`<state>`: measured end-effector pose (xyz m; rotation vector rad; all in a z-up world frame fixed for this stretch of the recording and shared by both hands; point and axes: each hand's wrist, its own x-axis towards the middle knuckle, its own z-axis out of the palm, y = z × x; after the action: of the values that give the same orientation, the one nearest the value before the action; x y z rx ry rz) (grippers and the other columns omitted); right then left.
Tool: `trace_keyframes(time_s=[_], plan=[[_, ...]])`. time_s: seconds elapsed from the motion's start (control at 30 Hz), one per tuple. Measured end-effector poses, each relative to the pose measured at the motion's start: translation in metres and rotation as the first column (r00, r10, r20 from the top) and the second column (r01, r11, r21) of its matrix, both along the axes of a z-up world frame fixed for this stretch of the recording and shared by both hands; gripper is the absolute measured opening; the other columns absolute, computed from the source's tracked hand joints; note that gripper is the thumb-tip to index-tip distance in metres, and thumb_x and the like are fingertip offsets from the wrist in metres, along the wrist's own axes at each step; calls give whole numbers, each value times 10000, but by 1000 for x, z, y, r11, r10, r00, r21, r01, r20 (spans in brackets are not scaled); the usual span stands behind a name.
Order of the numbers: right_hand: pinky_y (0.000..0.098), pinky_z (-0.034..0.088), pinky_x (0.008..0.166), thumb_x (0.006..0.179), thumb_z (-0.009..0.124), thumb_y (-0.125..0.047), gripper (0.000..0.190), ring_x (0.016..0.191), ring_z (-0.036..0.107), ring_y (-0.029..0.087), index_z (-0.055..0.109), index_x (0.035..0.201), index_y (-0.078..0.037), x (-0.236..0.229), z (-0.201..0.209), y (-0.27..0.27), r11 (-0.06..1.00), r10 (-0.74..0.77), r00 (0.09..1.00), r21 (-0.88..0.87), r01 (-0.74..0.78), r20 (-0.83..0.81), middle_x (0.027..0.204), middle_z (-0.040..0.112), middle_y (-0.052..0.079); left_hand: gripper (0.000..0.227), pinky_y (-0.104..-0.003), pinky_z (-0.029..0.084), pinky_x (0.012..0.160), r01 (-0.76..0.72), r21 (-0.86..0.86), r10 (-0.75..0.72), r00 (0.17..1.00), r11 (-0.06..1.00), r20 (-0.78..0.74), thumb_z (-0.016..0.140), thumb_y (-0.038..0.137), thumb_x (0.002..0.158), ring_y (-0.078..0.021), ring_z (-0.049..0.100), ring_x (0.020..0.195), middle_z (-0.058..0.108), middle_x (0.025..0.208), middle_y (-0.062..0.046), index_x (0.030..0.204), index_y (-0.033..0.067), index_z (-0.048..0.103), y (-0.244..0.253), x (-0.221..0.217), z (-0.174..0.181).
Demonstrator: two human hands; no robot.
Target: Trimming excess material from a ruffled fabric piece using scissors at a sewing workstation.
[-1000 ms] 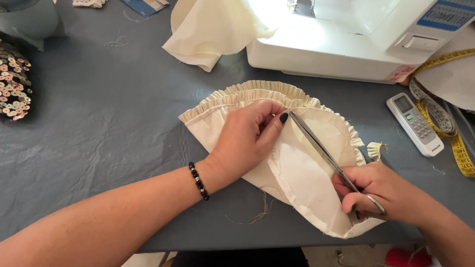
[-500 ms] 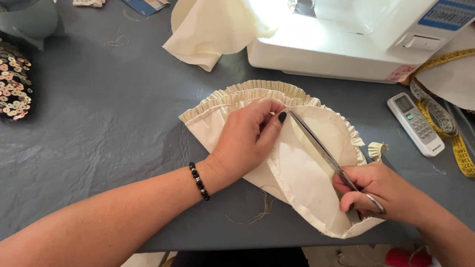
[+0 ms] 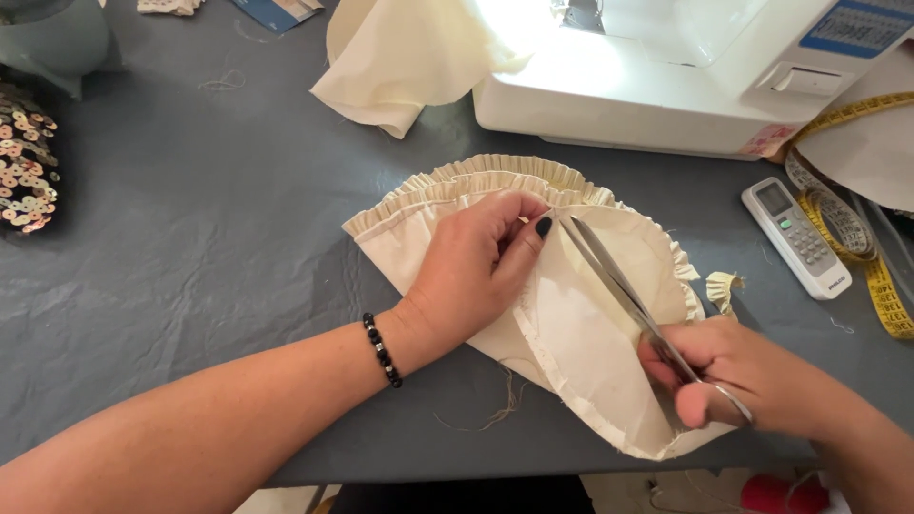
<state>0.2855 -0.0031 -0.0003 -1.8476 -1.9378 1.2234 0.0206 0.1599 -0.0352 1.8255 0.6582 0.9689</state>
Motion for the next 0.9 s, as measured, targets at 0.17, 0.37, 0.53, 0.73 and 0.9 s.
trace_keyframes(time_s=[0.17,0.37,0.53,0.73,0.9], plan=[[272,369,493,681,501,-865,731,549,461,116,513,652,-135,2,-5,0,999,-45,998,8,44,50,598,506,-48,142,-279,450,607,0,23,-1,1000,1000,18,536,181,975,-101,524,618,638,735,52,997,151,673,-1,-1,1],[269,453,398,694,623,-755,653,450,570,124,564,655,-106,4,-8,-2,992,-117,993,-55,117,-5,523,560,0,153,-288,446,600,-7,27,6,1000,1000,11,532,209,990,-106,518,602,639,727,51,1002,150,672,-1,-1,1],[277,494,367,702,666,-713,628,430,615,135,551,661,-97,5,-10,-2,988,-134,991,-76,131,-32,569,543,2,145,-293,453,610,-11,41,10,1000,999,14,537,188,979,-112,533,616,641,727,47,1006,146,673,-1,-1,-1],[256,497,386,712,602,-762,645,419,630,105,565,653,-121,6,-10,0,997,-67,998,-33,67,23,520,589,-21,146,-290,452,599,-13,39,13,1000,999,17,539,197,988,-106,523,607,639,724,49,1005,143,673,-1,-1,1],[251,494,391,758,617,-717,590,406,624,104,569,649,-139,5,-11,1,999,-39,997,-3,40,66,516,584,-34,135,-288,452,600,-10,41,10,1000,999,13,542,186,980,-106,527,607,643,729,51,1006,147,669,-1,-1,0]])
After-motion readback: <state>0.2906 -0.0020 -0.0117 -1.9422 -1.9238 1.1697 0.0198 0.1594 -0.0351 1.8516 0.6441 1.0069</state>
